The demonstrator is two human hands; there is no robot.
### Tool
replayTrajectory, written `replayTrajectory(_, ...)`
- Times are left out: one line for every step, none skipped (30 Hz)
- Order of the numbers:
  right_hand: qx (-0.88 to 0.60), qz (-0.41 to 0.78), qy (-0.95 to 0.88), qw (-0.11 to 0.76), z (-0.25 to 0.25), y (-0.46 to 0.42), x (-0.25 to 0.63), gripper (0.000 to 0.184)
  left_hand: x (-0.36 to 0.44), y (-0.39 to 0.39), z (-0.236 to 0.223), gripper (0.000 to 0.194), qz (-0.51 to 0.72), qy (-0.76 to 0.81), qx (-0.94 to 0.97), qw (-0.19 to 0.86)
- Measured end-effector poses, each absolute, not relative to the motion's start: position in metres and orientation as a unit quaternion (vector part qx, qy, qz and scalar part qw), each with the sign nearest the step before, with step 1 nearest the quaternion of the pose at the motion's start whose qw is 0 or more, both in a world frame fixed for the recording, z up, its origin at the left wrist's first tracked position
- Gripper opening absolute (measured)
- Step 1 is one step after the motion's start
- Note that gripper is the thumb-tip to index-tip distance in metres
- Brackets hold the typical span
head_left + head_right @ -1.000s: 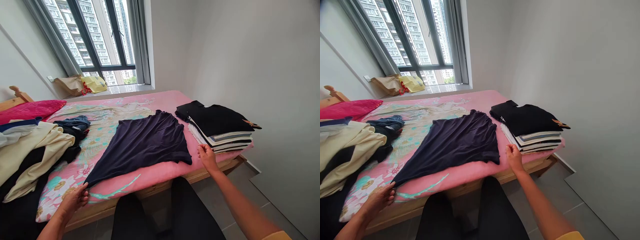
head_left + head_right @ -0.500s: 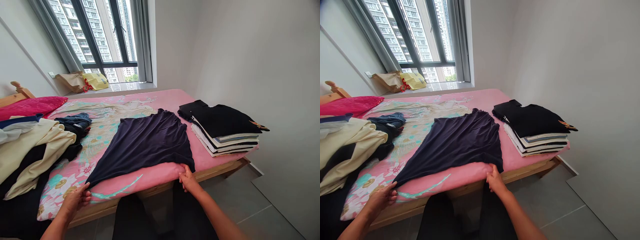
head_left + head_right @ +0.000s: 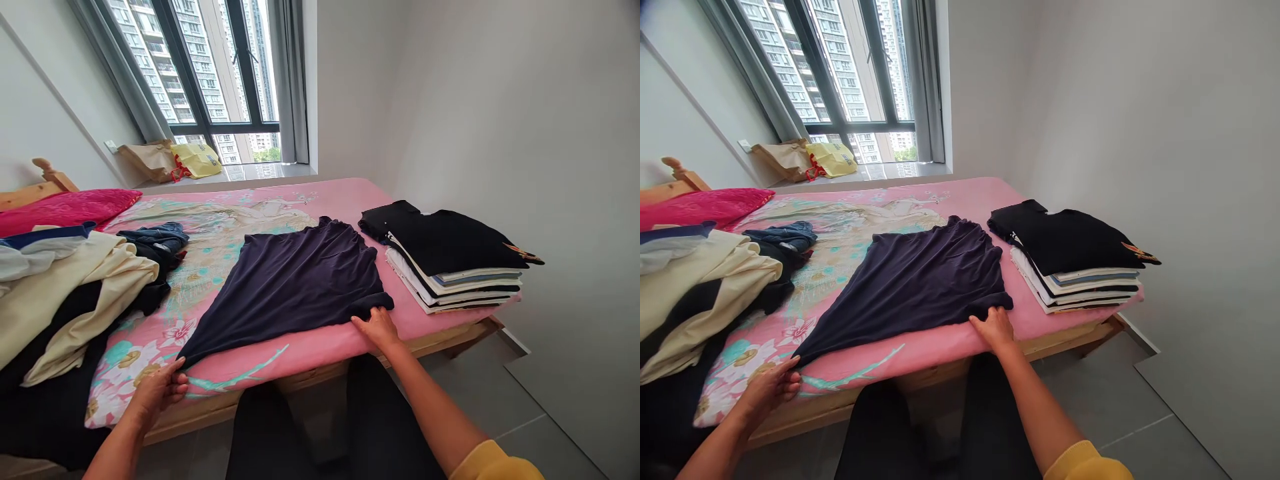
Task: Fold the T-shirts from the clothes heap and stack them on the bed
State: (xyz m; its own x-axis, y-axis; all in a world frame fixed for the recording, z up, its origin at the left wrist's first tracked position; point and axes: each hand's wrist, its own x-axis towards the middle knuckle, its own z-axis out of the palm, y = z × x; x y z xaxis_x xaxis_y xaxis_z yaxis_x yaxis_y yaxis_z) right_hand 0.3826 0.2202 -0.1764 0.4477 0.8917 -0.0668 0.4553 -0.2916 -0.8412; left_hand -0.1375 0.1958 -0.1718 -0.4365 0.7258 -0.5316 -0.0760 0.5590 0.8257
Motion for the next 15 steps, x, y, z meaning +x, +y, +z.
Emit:
replayTrajectory(-0.738,0.309,-0.411,0.438,-0.176,0.224,0.381,0.038,-0.138,0.196,-0.171,0.027,0.409,0.736,0.215,0.495)
replayTrajectory(-0.718,0.337,-0.383,0.473,-0.176,0.227,0.379,0.034,-0.138,0.196,-0.171,0.026,0.403,0.732,0.211,0.507)
replayTrajectory(-0.697,0.361,-0.366,0.499,-0.176,0.228,0.376,0.030,-0.139,0.195,-0.170,0.025,0.404,0.731,0.208,0.509)
replayTrajectory(-0.680,0.380,-0.356,0.516,-0.175,0.227,0.374,0.028,-0.138,0.194,-0.169,0.024,0.406,0.730,0.207,0.510)
replayTrajectory(-0.665,0.397,-0.346,0.530,-0.175,0.224,0.372,0.027,-0.138,0.193,-0.167,0.024,0.409,0.728,0.206,0.510)
replayTrajectory(-0.648,0.416,-0.328,0.547,-0.175,0.220,0.370,0.027,-0.137,0.192,-0.166,0.024,0.412,0.725,0.209,0.511)
replayTrajectory(-0.633,0.434,-0.305,0.564,-0.175,0.214,0.369,0.028,-0.136,0.190,-0.164,0.024,0.415,0.722,0.215,0.511)
replayTrajectory(-0.619,0.450,-0.279,0.580,-0.175,0.206,0.368,0.028,-0.134,0.188,-0.162,0.024,0.420,0.717,0.222,0.510)
replayTrajectory(-0.608,0.464,-0.253,0.593,-0.175,0.198,0.368,0.028,-0.132,0.186,-0.159,0.024,0.425,0.713,0.229,0.509)
replayTrajectory(-0.598,0.475,-0.226,0.605,-0.174,0.189,0.370,0.027,-0.130,0.184,-0.158,0.024,0.429,0.708,0.235,0.510)
replayTrajectory(-0.590,0.482,-0.203,0.615,-0.174,0.180,0.372,0.026,-0.128,0.182,-0.156,0.024,0.430,0.702,0.240,0.514)
replayTrajectory(-0.584,0.484,-0.185,0.625,-0.175,0.170,0.376,0.025,-0.126,0.179,-0.156,0.025,0.430,0.696,0.245,0.520)
replayTrajectory(-0.576,0.489,-0.164,0.634,-0.175,0.161,0.381,0.025,-0.125,0.175,-0.157,0.025,0.427,0.688,0.249,0.531)
replayTrajectory(-0.566,0.498,-0.141,0.641,-0.176,0.152,0.386,0.025,-0.123,0.171,-0.159,0.026,0.423,0.678,0.254,0.545)
replayTrajectory(-0.556,0.510,-0.117,0.646,-0.178,0.144,0.392,0.025,-0.122,0.166,-0.163,0.026,0.422,0.670,0.258,0.553)
